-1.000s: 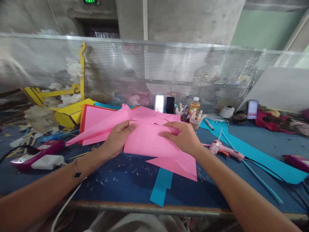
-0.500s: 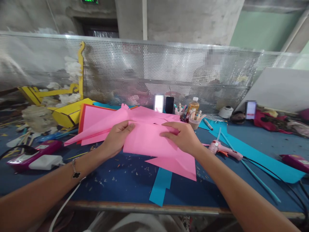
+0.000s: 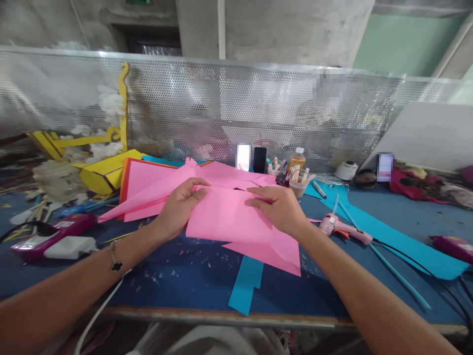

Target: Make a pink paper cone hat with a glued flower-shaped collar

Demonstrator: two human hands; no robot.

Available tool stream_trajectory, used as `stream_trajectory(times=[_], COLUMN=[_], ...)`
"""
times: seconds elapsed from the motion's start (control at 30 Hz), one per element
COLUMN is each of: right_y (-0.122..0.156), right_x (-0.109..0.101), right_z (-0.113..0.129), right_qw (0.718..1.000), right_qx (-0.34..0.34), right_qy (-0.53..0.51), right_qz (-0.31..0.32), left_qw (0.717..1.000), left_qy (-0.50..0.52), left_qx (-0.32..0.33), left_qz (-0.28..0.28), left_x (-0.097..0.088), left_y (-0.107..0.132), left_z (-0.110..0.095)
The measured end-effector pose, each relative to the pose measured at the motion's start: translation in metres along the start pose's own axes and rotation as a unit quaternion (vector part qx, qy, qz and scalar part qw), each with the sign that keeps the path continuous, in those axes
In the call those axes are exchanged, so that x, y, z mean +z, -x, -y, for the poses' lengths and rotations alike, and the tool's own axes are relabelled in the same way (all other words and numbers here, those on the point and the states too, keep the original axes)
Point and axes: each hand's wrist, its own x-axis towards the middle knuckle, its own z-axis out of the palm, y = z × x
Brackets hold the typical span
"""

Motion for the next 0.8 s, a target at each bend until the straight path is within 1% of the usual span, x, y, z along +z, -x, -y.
stream_trajectory(times=[0.1, 0.17, 0.27, 0.37, 0.43, 0.6, 0.7, 0.8], right_y=[0.0, -0.001, -0.002, -0.004, -0.004, -0.003, -0.002, -0.003], right_x=[-0.001, -0.001, 0.001, 0.004, 0.007, 0.015, 0.018, 0.02], right_z=[0.002, 0.002, 0.002, -0.001, -0.003, -0.006, -0.007, -0.01], right_qw=[1.0, 0.999, 0.996, 0.987, 0.981, 0.974, 0.97, 0.965], right_qx=[0.01, 0.022, 0.046, 0.072, 0.076, 0.054, 0.045, 0.043], right_qy=[0.007, 0.012, 0.015, 0.033, 0.049, 0.053, 0.058, 0.067], right_qz=[0.01, 0.028, 0.08, 0.141, 0.17, 0.213, 0.233, 0.25], left_qw=[1.0, 0.999, 0.995, 0.985, 0.977, 0.962, 0.956, 0.951], left_qy=[0.011, 0.029, 0.031, -0.011, -0.043, -0.12, -0.15, -0.181], left_qx=[-0.011, -0.029, -0.091, -0.165, -0.191, -0.193, -0.184, -0.165], left_qz=[-0.003, 0.004, 0.028, 0.059, 0.086, 0.151, 0.175, 0.188], left_x=[0.0, 0.0, -0.003, -0.009, -0.012, -0.019, -0.02, -0.019], left_y=[-0.001, -0.003, -0.006, -0.008, -0.009, -0.011, -0.012, -0.013], left_z=[0.001, 0.002, 0.004, 0.005, 0.006, 0.009, 0.011, 0.012])
